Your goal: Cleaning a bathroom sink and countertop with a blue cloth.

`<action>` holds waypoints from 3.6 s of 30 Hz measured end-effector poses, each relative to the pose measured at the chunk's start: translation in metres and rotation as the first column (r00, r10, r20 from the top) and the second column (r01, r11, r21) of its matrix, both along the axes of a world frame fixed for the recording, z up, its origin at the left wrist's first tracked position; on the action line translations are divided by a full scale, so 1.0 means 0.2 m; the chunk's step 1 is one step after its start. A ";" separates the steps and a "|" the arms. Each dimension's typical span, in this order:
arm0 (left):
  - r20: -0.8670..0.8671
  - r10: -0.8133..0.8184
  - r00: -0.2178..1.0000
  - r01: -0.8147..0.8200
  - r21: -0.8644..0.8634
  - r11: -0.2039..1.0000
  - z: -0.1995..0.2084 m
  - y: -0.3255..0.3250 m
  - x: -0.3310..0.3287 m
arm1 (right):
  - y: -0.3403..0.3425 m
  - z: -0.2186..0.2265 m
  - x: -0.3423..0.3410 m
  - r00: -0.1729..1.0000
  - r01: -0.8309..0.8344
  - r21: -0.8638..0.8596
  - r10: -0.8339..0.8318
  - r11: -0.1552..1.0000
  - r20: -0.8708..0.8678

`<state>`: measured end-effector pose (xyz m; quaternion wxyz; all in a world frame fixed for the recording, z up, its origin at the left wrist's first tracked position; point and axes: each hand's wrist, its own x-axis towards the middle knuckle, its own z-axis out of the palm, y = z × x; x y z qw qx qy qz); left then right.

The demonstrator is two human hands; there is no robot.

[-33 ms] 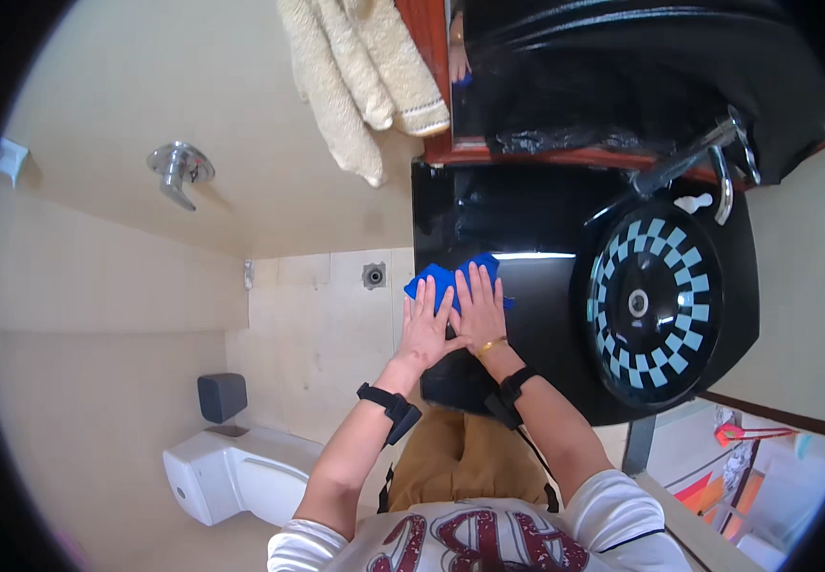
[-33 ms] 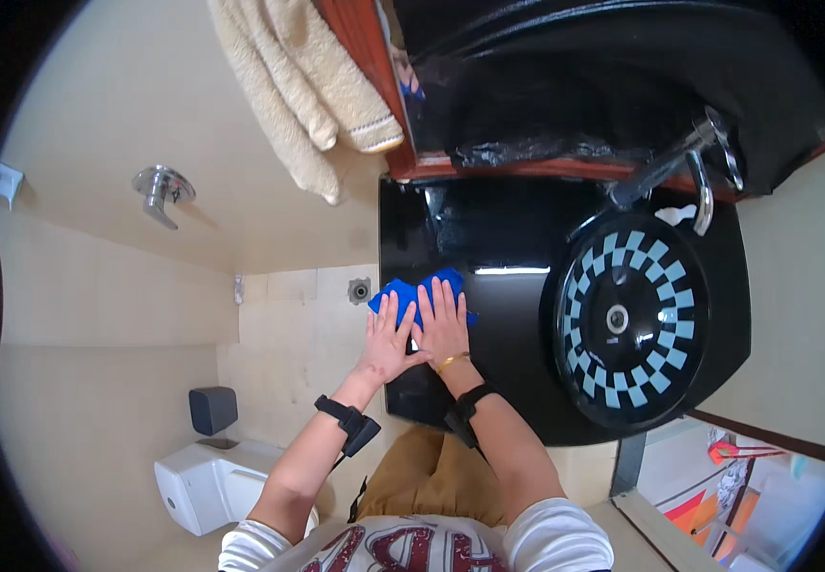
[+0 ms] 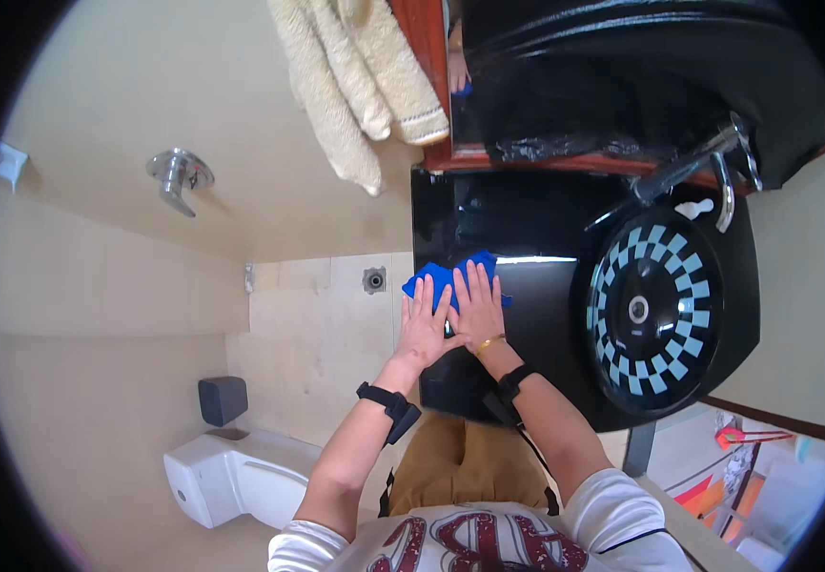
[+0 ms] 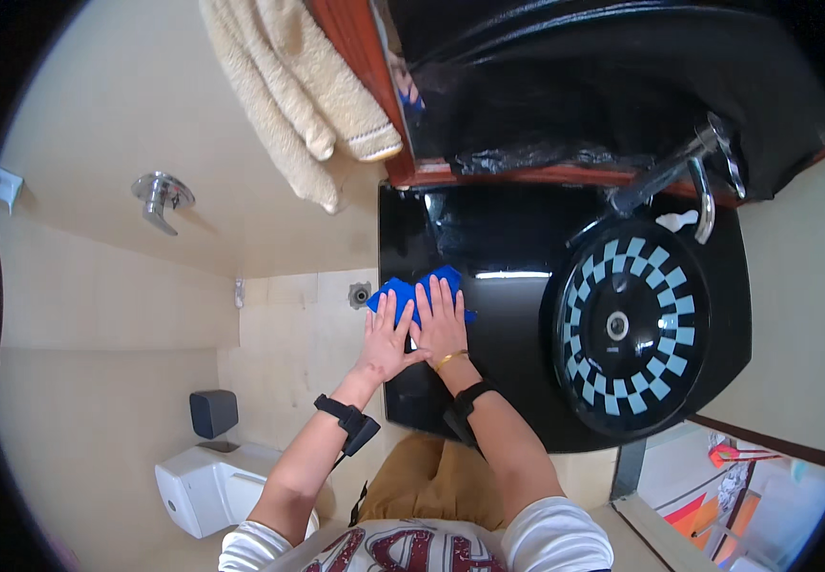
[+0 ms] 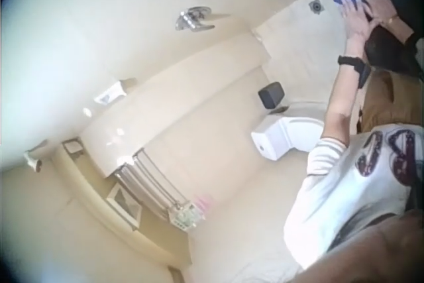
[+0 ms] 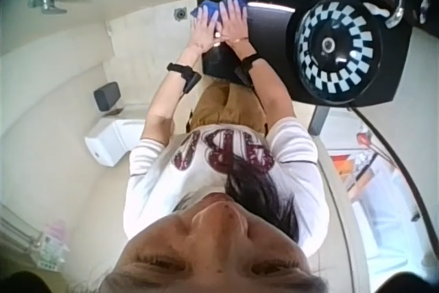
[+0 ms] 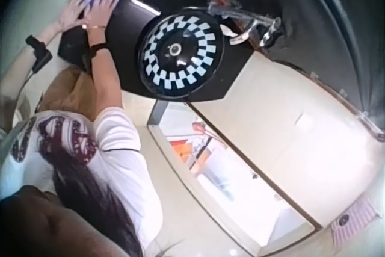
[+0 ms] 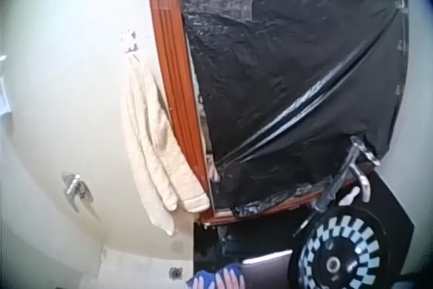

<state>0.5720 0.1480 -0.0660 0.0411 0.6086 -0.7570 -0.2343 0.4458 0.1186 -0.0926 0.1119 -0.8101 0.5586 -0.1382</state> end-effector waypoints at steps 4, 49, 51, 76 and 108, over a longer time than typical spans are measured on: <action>0.057 0.027 0.998 -0.027 -0.004 1.000 0.00 -0.31 0.04 | -0.30 -0.02 0.05 1.000 -0.002 -0.051 0.004 0.999 0.026; -0.090 -0.346 0.934 0.355 0.126 0.926 0.08 -1.13 -1.06 | -0.93 0.11 -0.95 0.562 0.487 -0.042 -0.350 0.872 -0.749; -0.062 -0.333 0.941 0.339 0.152 0.929 0.10 -1.07 -0.99 | -0.87 0.15 -0.87 0.553 0.455 0.088 -0.204 0.886 -0.808; 0.023 -0.254 0.967 0.254 -0.124 0.959 0.00 0.43 -0.62 | 0.57 0.03 -0.70 0.965 0.233 -0.055 -0.238 0.971 -0.110; 0.130 -0.108 0.986 0.119 -0.074 0.990 -0.07 0.38 -0.54 | 0.45 0.02 -0.60 0.995 0.072 0.077 -0.077 0.994 0.064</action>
